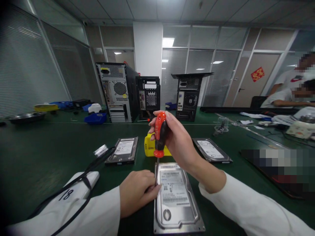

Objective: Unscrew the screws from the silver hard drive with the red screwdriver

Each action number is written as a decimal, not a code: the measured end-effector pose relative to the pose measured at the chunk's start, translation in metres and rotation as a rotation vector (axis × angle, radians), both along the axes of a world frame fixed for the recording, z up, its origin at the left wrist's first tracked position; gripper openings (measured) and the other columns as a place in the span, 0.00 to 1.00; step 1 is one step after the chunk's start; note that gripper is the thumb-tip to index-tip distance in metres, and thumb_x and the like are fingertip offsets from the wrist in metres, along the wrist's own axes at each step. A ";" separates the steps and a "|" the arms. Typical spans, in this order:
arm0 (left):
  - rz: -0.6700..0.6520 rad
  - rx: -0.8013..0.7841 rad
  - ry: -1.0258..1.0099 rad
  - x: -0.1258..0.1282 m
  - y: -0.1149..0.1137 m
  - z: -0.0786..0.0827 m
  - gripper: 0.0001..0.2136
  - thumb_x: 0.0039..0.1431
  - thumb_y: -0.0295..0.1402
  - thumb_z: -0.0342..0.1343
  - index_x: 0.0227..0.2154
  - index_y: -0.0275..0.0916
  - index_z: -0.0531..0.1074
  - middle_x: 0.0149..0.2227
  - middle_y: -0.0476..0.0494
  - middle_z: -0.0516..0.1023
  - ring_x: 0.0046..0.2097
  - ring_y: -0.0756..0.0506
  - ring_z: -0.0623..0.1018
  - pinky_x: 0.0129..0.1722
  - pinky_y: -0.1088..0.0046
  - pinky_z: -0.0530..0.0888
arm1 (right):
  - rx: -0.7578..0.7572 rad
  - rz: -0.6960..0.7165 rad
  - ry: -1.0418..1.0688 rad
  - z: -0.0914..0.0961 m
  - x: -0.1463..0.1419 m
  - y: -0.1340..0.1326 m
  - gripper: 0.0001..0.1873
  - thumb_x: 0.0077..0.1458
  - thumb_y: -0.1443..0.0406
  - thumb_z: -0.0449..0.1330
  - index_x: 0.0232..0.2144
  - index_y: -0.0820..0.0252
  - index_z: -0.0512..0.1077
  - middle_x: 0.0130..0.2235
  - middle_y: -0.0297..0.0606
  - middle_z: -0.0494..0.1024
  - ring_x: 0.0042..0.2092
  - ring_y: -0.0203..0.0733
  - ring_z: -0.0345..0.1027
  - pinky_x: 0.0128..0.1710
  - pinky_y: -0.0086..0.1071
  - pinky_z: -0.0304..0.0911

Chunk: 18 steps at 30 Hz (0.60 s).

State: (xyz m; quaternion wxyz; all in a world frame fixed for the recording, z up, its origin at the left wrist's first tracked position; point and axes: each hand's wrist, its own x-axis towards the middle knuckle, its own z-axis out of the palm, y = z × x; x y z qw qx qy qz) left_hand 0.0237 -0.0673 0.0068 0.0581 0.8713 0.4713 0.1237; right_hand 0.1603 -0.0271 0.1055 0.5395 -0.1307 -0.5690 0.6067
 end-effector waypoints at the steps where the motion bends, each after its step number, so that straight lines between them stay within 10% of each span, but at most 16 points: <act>1: 0.001 0.001 -0.008 0.000 0.000 -0.001 0.15 0.60 0.35 0.46 0.19 0.37 0.63 0.25 0.50 0.72 0.30 0.49 0.71 0.26 0.75 0.58 | -0.006 0.000 0.003 0.000 -0.001 -0.001 0.15 0.61 0.57 0.46 0.42 0.59 0.65 0.36 0.35 0.68 0.33 0.32 0.65 0.32 0.26 0.66; 9: -0.017 0.002 0.015 -0.001 0.001 0.001 0.16 0.61 0.37 0.45 0.19 0.37 0.64 0.25 0.49 0.72 0.30 0.49 0.71 0.26 0.74 0.57 | -0.037 -0.050 0.011 -0.001 -0.012 -0.009 0.18 0.50 0.53 0.60 0.31 0.60 0.60 0.25 0.30 0.66 0.22 0.27 0.59 0.19 0.20 0.57; 18: -0.006 -0.064 0.010 -0.001 -0.001 0.004 0.17 0.61 0.39 0.46 0.20 0.37 0.67 0.27 0.48 0.74 0.31 0.49 0.72 0.25 0.75 0.56 | -0.056 0.029 -0.004 0.000 -0.015 -0.013 0.21 0.57 0.49 0.47 0.36 0.60 0.67 0.30 0.34 0.68 0.26 0.29 0.62 0.26 0.24 0.62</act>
